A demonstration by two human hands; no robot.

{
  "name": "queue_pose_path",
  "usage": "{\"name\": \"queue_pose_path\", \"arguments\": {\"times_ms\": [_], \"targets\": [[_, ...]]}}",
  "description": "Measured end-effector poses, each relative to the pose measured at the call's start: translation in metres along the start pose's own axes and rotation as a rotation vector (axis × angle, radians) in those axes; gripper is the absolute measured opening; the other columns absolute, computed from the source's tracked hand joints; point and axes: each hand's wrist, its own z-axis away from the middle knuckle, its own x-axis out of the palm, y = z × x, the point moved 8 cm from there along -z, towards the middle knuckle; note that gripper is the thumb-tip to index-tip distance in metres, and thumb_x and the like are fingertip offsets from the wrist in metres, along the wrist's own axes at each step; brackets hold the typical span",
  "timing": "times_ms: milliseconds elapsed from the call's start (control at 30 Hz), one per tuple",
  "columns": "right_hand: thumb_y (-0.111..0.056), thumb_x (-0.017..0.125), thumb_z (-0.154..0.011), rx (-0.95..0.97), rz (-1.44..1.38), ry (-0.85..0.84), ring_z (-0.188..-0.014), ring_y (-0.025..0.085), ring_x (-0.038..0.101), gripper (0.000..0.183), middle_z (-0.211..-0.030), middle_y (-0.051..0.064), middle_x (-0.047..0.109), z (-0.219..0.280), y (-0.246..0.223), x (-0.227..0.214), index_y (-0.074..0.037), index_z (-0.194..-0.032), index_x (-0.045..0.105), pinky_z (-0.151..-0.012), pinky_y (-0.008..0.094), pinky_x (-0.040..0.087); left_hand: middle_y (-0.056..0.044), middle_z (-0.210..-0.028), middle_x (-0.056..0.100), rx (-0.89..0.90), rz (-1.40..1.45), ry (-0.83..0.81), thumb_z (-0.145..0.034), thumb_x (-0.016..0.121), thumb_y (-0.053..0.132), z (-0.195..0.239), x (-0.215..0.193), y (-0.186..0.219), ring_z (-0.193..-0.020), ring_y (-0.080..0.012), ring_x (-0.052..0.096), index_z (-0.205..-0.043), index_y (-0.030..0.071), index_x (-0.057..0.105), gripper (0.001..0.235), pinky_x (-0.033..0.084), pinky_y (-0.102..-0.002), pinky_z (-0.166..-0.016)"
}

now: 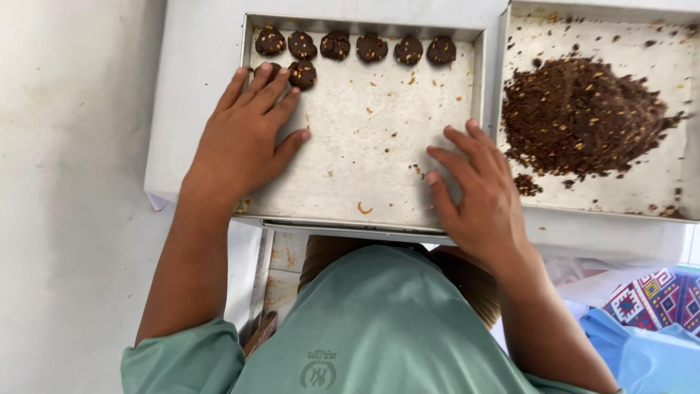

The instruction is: The person repeatedly scoops a crumbly brown mixture from a tray, rolls it into small balls between their palms, and places the finished balls in a second tray. The process is repeated multiple times throughout the clip.

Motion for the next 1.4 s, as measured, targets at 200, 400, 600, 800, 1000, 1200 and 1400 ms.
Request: {"name": "queue_pose_path", "arguments": {"times_ms": [200,400,600,800,1000,1200,1400], "targets": [[-0.013,0.069,-0.102,-0.053,0.001,0.076,-0.147,0.046,0.044,0.036,-0.15,0.027,0.054,0.01,0.016,-0.034,0.002,-0.135,0.065,-0.122,0.067,0.031,-0.021,-0.158,0.046,-0.032,0.333,0.191,-0.104,0.069,0.027,0.029,-0.033,0.035,-0.151,-0.0397,0.037,-0.141,-0.003,0.06,0.049,0.027,-0.056,-0.126],[-0.037,0.049,-0.112,0.569,0.278,-0.047,-0.147,0.052,0.004,0.066,-0.166,0.025,0.012,0.029,0.104,-0.097,-0.005,-0.166,0.028,-0.116,0.076,0.01,-0.017,-0.161,0.042,-0.028,0.409,0.308,-0.104,0.074,0.023,0.041,-0.024,0.058,-0.155,-0.0357,0.032,-0.145,-0.001,0.059,0.05,0.027,-0.056,-0.13],[-0.042,0.035,-0.111,0.773,0.245,-0.138,-0.152,0.044,0.026,0.065,-0.171,0.018,0.019,0.069,0.137,-0.086,-0.016,-0.167,0.014,-0.106,0.069,0.032,-0.019,-0.154,0.051,-0.104,0.456,0.338,-0.103,0.072,0.021,0.045,-0.019,0.058,-0.15,-0.0355,0.04,-0.138,-0.001,0.064,0.042,0.037,-0.053,-0.124],[-0.046,0.036,-0.111,0.769,0.318,-0.219,-0.136,0.05,0.044,0.064,-0.165,0.024,0.031,0.085,0.106,-0.072,-0.004,-0.158,0.042,-0.095,0.069,0.04,-0.005,-0.151,0.056,-0.301,0.414,0.29,-0.103,0.07,0.03,0.048,-0.018,0.052,-0.147,-0.0209,0.043,-0.131,0.01,0.071,0.035,0.055,-0.044,-0.097],[-0.041,0.04,-0.112,0.477,0.307,-0.136,-0.124,0.032,0.063,0.048,-0.138,0.008,0.069,0.069,0.074,-0.035,-0.014,-0.138,0.071,-0.087,0.049,0.052,-0.004,-0.146,0.062,-0.293,0.327,0.347,-0.104,0.068,0.034,0.052,-0.015,0.051,-0.143,-0.0207,0.049,-0.127,0.013,0.073,0.032,0.054,-0.045,-0.096],[-0.041,0.054,-0.109,0.546,0.243,-0.31,-0.103,0.038,0.069,0.037,-0.122,0.014,0.074,0.027,0.08,-0.033,-0.02,-0.132,0.074,-0.085,0.052,0.052,-0.009,-0.137,0.069,-0.191,0.258,0.484,-0.103,0.073,0.027,0.055,-0.022,0.056,-0.135,-0.0245,0.059,-0.121,0.007,0.076,0.027,0.055,-0.043,-0.099],[-0.027,0.061,-0.119,0.336,0.458,-0.064,-0.117,0.044,0.058,0.033,-0.138,0.027,0.066,-0.022,0.147,-0.088,-0.005,-0.143,0.072,-0.084,0.062,0.047,-0.01,-0.136,0.07,-0.207,0.275,0.472,-0.103,0.071,0.029,0.055,-0.026,0.059,-0.134,-0.0251,0.061,-0.121,0.007,0.076,0.029,0.052,-0.044,-0.101]]}}
